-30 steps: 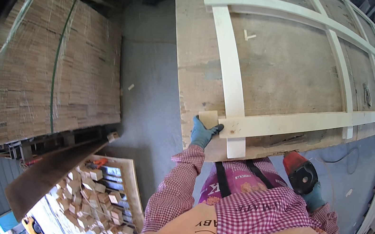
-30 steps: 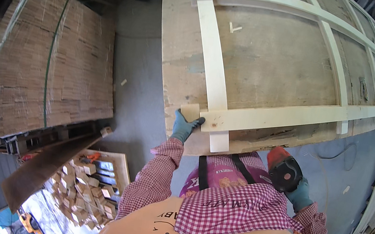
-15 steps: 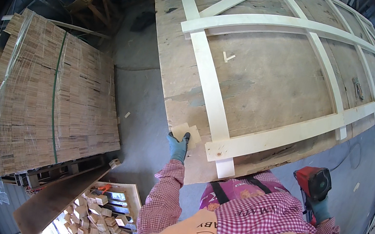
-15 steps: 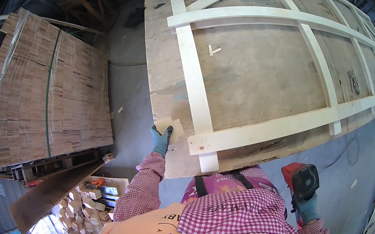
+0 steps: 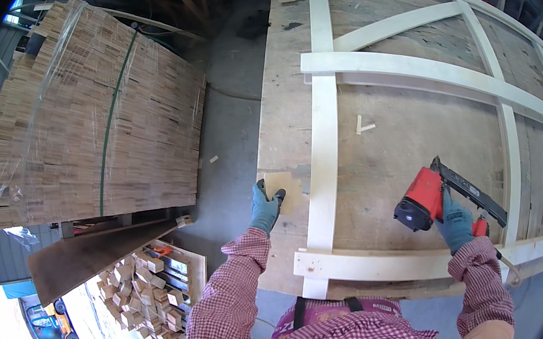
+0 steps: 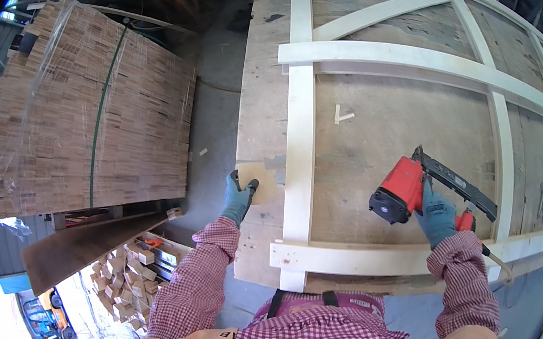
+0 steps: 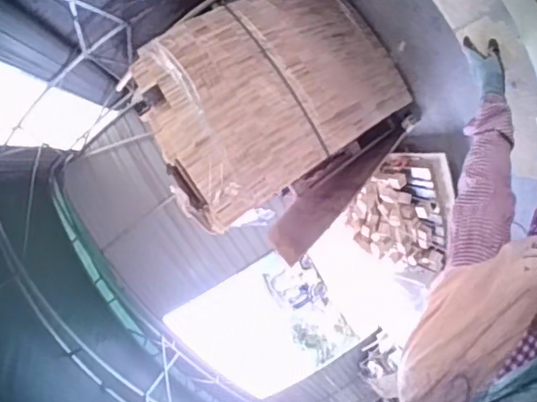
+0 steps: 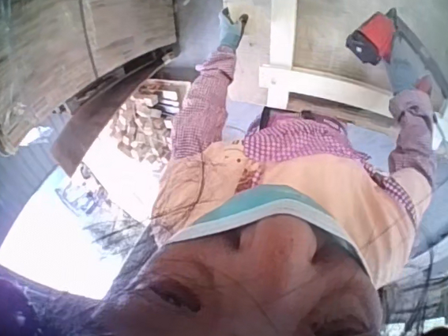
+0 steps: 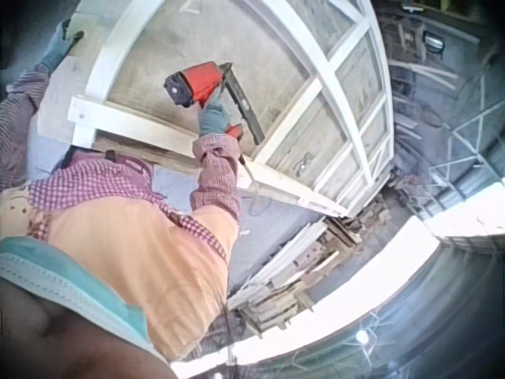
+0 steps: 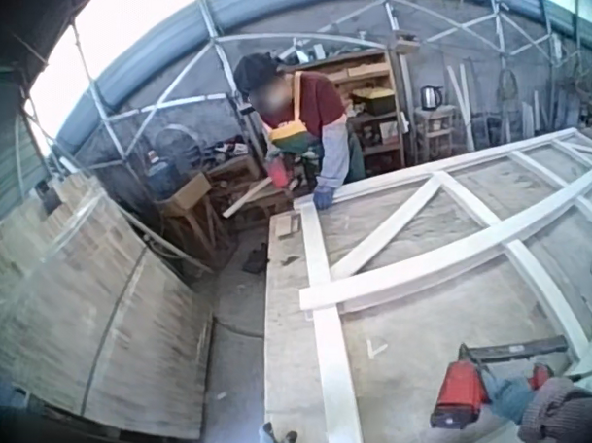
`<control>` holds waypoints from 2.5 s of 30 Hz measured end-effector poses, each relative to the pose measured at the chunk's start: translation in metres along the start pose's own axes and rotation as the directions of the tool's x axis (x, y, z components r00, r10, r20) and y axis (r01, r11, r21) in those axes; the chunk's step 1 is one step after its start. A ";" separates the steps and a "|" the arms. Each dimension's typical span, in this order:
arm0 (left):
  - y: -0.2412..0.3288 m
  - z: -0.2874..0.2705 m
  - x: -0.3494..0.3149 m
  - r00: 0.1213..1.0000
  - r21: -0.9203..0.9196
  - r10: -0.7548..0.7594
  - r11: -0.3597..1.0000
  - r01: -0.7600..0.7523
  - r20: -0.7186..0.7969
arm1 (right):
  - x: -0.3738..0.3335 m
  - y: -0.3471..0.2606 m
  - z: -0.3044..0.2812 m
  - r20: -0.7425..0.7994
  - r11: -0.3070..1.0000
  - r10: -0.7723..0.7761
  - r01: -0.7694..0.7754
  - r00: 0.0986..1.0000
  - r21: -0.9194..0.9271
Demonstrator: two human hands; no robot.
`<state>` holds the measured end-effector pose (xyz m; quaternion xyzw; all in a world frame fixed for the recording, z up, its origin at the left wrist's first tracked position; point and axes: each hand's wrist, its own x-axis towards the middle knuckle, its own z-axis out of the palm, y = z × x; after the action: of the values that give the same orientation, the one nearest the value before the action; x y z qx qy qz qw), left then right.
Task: The person assembles a wooden frame by placing small wooden blocks at intersections and securing them with a red nail gun. The person repeatedly positions blocks and drives nails into the frame on a large workbench.
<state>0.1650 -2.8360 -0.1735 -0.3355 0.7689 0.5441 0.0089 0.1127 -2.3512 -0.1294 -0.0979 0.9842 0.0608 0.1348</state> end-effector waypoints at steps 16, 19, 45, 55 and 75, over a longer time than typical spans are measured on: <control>0.081 0.051 0.186 0.764 0.777 0.644 0.456 -0.433 0.048 | 0.186 -0.037 -0.093 -0.118 0.980 -0.165 0.176 0.979 0.089; 0.084 0.069 0.229 0.904 0.158 0.422 0.890 -0.427 0.070 | 0.304 -0.084 -0.122 -0.370 0.921 -0.373 0.389 0.851 -0.032; 0.148 0.116 0.326 0.922 -0.055 0.077 0.997 -0.060 0.381 | 0.431 -0.122 -0.069 -0.108 0.912 -0.411 0.406 0.905 -0.060; 0.019 0.046 0.168 0.944 0.746 0.325 0.614 -0.258 0.060 | 0.438 -0.112 -0.057 -0.172 0.904 -0.426 0.425 0.888 -0.044; 0.126 0.089 0.335 0.991 0.005 0.101 0.995 -0.101 -0.083 | 0.435 -0.107 -0.053 -0.223 0.889 -0.447 0.458 0.866 -0.002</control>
<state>-0.1918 -2.9073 -0.2320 -0.3186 0.7848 0.5293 -0.0504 -0.2893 -2.5404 -0.2095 -0.3284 0.9437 -0.0086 0.0395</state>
